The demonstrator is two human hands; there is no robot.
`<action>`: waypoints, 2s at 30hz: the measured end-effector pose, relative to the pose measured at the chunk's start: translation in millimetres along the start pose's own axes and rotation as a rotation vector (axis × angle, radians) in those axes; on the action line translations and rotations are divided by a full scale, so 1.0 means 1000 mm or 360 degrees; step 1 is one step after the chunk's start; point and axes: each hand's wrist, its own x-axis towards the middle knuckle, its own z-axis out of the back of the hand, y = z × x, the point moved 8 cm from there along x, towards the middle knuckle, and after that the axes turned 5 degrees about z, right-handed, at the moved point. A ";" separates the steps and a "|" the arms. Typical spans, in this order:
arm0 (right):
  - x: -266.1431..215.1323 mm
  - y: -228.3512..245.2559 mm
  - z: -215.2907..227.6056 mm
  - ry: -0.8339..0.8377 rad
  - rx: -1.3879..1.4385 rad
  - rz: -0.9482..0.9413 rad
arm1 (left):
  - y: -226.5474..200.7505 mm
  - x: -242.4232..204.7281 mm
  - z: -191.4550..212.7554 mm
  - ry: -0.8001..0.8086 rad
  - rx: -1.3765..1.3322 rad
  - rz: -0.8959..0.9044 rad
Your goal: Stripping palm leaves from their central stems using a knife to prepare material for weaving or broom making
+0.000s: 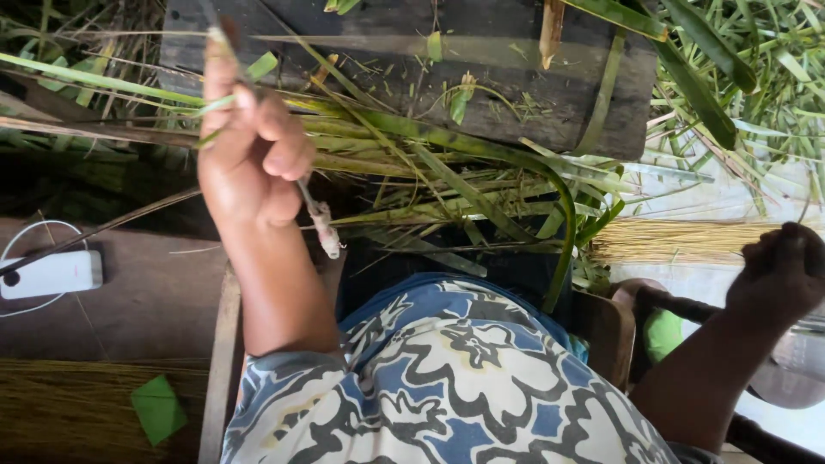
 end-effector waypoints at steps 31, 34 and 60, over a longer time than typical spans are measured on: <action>-0.120 0.079 -0.259 0.0547 0.1025 0.0095 | 0.174 -0.028 -0.069 0.0233 0.0368 0.0611; -0.130 0.078 -0.254 0.0482 0.0843 0.0207 | 0.189 -0.030 -0.085 0.0318 0.0242 0.0754; -0.161 0.130 -0.270 0.1694 -0.0500 0.0717 | 0.174 -0.007 -0.032 0.0152 0.0021 0.0550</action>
